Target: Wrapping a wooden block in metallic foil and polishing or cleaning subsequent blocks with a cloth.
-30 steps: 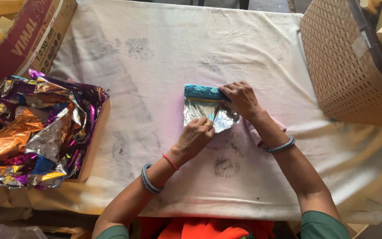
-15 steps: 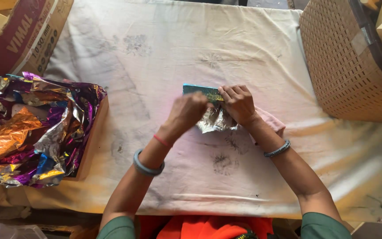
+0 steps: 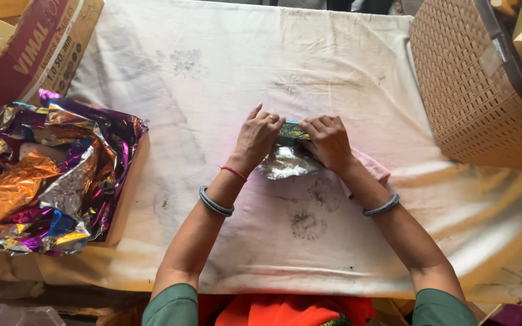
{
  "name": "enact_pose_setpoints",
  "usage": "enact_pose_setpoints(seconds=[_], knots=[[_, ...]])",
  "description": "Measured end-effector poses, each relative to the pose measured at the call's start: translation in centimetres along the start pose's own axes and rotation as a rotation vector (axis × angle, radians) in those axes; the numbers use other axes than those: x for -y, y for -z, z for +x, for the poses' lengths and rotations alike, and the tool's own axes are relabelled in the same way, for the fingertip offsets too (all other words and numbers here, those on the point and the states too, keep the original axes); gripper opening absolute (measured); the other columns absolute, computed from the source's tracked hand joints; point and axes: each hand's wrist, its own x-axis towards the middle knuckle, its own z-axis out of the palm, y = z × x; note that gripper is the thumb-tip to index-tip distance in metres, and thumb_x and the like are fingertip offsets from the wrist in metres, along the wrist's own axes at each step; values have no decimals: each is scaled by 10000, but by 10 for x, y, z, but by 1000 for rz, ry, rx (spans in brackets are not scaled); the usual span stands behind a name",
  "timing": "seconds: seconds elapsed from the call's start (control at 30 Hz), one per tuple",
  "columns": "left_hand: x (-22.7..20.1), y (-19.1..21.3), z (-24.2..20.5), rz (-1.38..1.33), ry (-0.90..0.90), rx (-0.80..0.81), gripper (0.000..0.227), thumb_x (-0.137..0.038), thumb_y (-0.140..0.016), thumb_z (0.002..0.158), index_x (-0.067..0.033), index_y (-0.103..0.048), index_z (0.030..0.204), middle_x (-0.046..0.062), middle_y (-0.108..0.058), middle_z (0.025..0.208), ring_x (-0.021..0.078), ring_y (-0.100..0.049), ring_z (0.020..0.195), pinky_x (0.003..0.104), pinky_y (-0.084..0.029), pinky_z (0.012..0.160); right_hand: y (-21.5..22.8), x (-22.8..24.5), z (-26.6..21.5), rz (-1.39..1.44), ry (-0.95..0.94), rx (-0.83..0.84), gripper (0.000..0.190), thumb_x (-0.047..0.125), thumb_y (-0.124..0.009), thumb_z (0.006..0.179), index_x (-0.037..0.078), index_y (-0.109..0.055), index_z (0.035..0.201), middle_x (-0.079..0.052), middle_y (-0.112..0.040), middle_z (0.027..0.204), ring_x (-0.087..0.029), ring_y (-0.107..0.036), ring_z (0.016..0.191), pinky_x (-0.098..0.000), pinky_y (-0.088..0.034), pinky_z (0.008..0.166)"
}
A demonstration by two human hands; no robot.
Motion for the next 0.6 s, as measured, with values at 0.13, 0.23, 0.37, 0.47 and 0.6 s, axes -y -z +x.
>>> enact_pose_setpoints(seconds=[0.13, 0.23, 0.37, 0.47, 0.6], knots=[[-4, 13, -1, -12, -7, 8, 342, -86, -682, 850, -84, -700, 1191, 48, -750, 1082, 219, -691, 1073, 455, -349, 1209, 4, -4, 5, 132, -39, 43, 467, 302, -836, 795, 59, -699, 1169, -98, -730, 1172, -279, -651, 1095, -445, -463, 924], [-6, 10, -3, 33, -7, -17, 288, -62, -658, 907, -96, -716, 1187, 39, -751, 1075, 205, -692, 1072, 454, -350, 1222, 0, -14, 3, 229, -46, 74, 412, 260, -810, 864, 76, -694, 1215, -122, -723, 1260, -288, -662, 1104, -446, -472, 928], [-9, 16, -9, 51, -14, -43, 286, -68, -653, 884, -96, -725, 1160, 39, -744, 1096, 208, -690, 1086, 452, -356, 1219, -8, -24, 4, 311, -56, 187, 442, 203, -803, 863, 78, -693, 1272, -120, -716, 1212, -315, -701, 1060, -439, -549, 920], [-12, 22, -13, 23, -22, -63, 291, -74, -658, 865, -92, -725, 1148, 46, -729, 1111, 219, -680, 1100, 465, -357, 1211, -2, -20, 8, 358, -72, 217, 434, 169, -807, 839, 79, -704, 1250, -125, -719, 1180, -322, -713, 994, -420, -580, 868], [-13, 22, -19, 21, -44, -96, 274, -100, -689, 867, -76, -721, 1138, 73, -703, 1160, 235, -654, 1136, 496, -358, 1204, 3, -16, 10, 374, -93, 230, 415, 147, -814, 819, 92, -709, 1217, -118, -726, 1145, -316, -716, 965, -406, -585, 844]])
